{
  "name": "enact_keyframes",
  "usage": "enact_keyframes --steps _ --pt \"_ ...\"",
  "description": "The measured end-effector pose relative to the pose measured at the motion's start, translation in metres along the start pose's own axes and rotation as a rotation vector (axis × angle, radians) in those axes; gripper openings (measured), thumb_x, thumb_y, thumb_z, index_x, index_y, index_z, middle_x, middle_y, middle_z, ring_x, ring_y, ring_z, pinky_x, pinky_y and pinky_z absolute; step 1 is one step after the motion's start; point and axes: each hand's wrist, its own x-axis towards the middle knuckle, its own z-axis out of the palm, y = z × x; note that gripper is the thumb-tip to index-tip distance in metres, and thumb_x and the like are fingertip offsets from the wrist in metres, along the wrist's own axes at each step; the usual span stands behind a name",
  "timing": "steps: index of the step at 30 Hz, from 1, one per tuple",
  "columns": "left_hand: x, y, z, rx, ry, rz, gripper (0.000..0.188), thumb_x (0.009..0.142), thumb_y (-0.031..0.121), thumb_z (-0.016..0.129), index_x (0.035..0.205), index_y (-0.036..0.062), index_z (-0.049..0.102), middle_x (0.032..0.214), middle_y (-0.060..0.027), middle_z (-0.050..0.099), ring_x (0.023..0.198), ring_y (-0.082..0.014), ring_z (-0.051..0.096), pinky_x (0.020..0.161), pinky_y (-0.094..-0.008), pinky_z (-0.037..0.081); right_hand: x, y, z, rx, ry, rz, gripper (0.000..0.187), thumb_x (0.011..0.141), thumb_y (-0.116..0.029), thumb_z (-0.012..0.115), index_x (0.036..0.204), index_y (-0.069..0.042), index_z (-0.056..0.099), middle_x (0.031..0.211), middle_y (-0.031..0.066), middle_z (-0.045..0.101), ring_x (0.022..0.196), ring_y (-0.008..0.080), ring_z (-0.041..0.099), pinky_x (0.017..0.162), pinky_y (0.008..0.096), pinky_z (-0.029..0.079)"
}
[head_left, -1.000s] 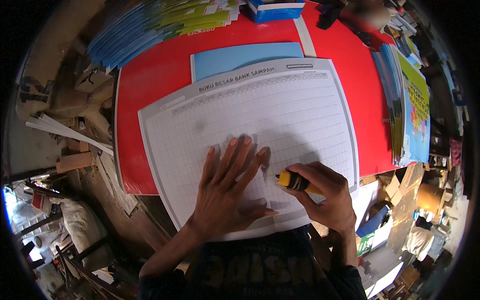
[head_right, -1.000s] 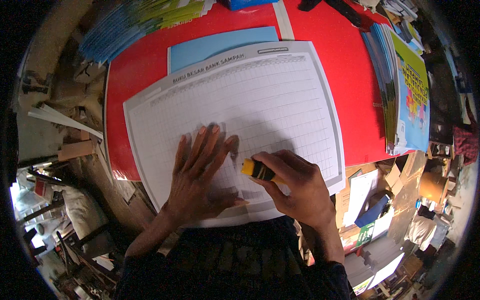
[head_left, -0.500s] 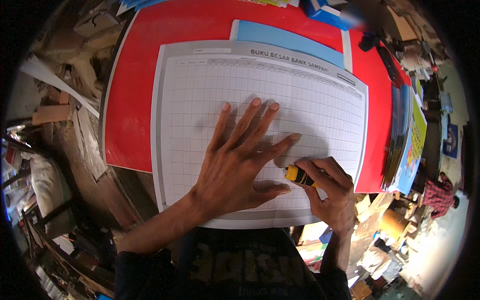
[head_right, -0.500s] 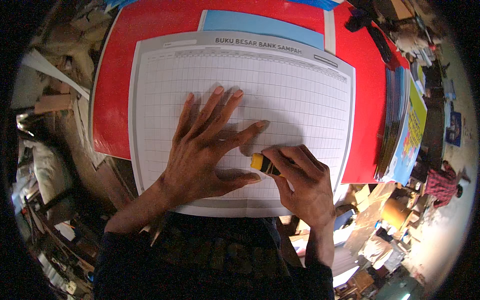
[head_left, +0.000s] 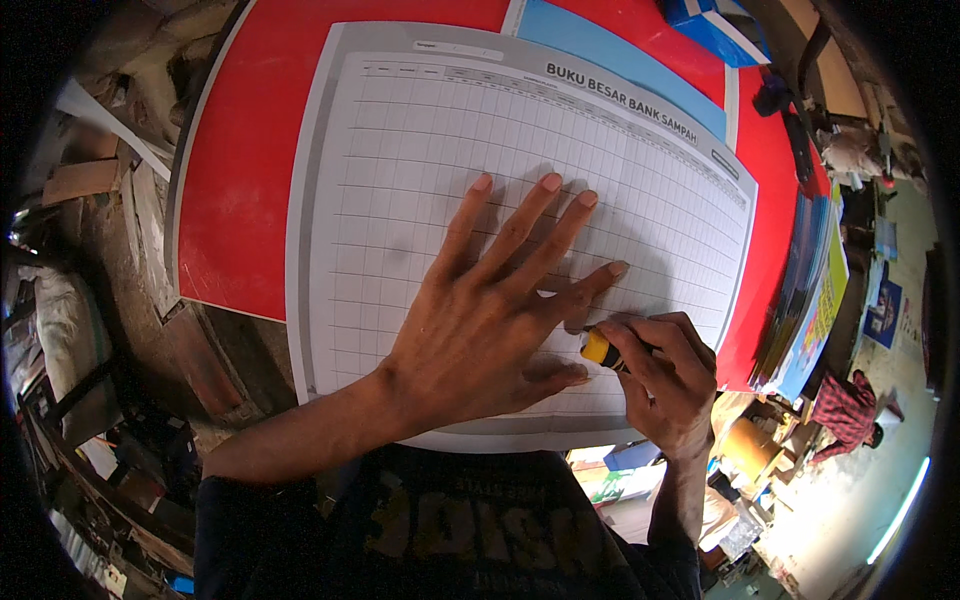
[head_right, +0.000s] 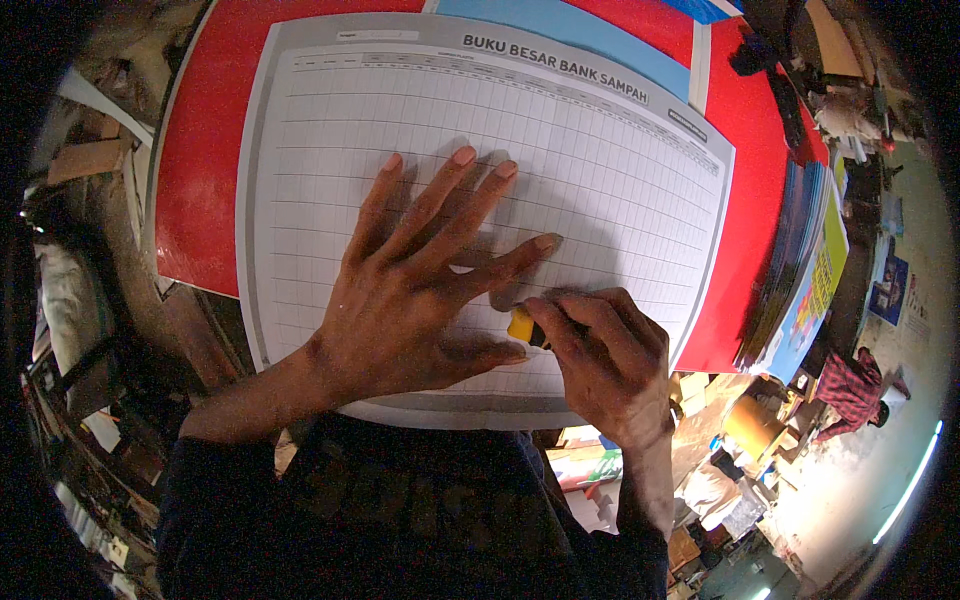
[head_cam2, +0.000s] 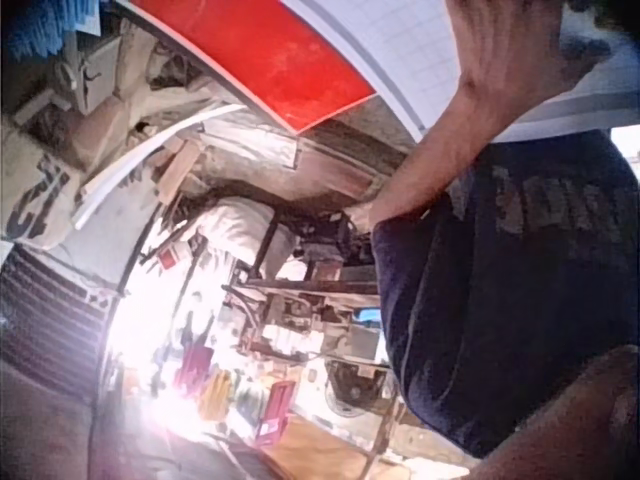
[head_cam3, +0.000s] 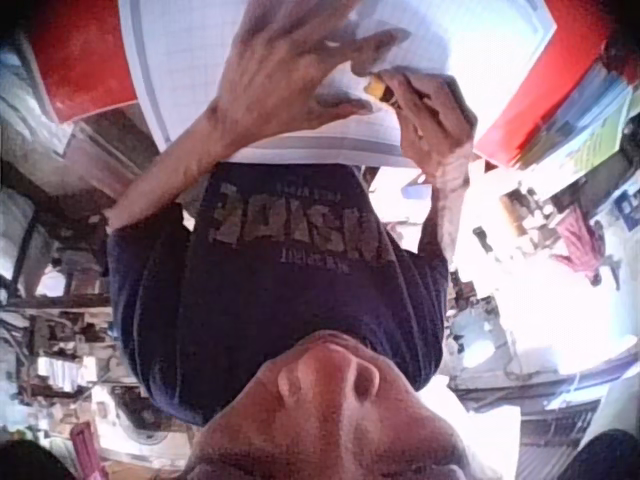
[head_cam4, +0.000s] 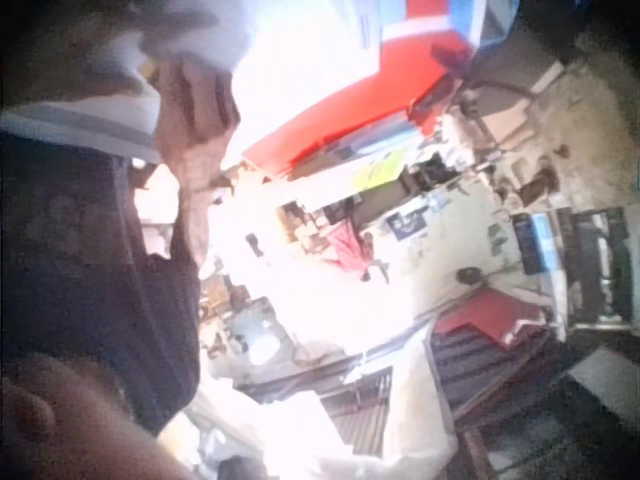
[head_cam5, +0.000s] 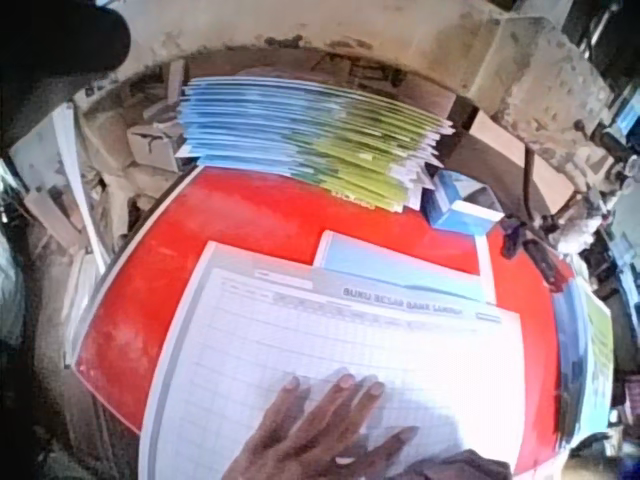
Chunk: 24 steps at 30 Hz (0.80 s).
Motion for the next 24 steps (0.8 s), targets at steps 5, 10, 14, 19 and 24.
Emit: enact_keyframes --steps 5,10,14,19,24 --pt "-0.001 0.001 0.0 0.005 0.001 -0.007 0.091 0.071 0.075 0.079 0.15 0.0376 0.054 0.171 -0.011 0.023 0.16 -0.0332 0.013 0.127 -0.0669 0.004 -0.003 -0.009 0.001 0.188 -0.027 0.283 0.046 0.076 0.0 0.083 0.121 0.003 0.07 0.1 0.0132 0.068 0.083 0.0262 0.072 0.069 0.036 0.06" --pt "0.002 0.0 -0.001 0.014 -0.006 0.0 0.092 0.069 0.075 0.08 0.149 0.0382 0.054 0.171 -0.0107 0.022 0.16 -0.0326 0.012 0.127 -0.0672 0.004 0.004 -0.008 0.001 0.377 -0.01 0.426 0.042 0.08 -0.002 0.084 0.119 0.005 0.069 0.094 0.0167 0.07 0.083 0.0265 0.073 0.071 0.0343 0.059" --pt "0.0 0.0 -0.003 0.019 0.0 -0.009 0.091 0.07 0.075 0.08 0.149 0.038 0.055 0.171 -0.0107 0.021 0.16 -0.0327 0.012 0.127 -0.0676 0.003 0.01 -0.004 -0.007 0.391 -0.098 0.393 0.042 0.079 -0.002 0.085 0.118 0.003 0.07 0.095 0.0164 0.071 0.085 0.0254 0.074 0.071 0.034 0.058" --pt "0.0 -0.002 0.003 -0.025 0.025 0.007 0.089 0.071 0.075 0.079 0.149 0.0378 0.055 0.172 -0.0104 0.02 0.16 -0.0331 0.012 0.127 -0.0687 0.004 0.009 -0.003 -0.009 0.352 -0.093 0.348 0.043 0.078 -0.002 0.086 0.118 0.002 0.071 0.097 0.0156 0.073 0.088 0.0251 0.075 0.076 0.0322 0.059" --pt "-0.001 0.0 -0.001 0.004 -0.009 0.002 0.091 0.071 0.074 0.08 0.15 0.0376 0.054 0.171 -0.0108 0.022 0.16 -0.0325 0.012 0.127 -0.067 0.004 0.004 0.003 -0.003 0.469 -0.048 0.439 0.04 0.081 -0.003 0.086 0.118 0.002 0.072 0.099 0.016 0.075 0.09 0.0227 0.075 0.081 0.0309 0.06"
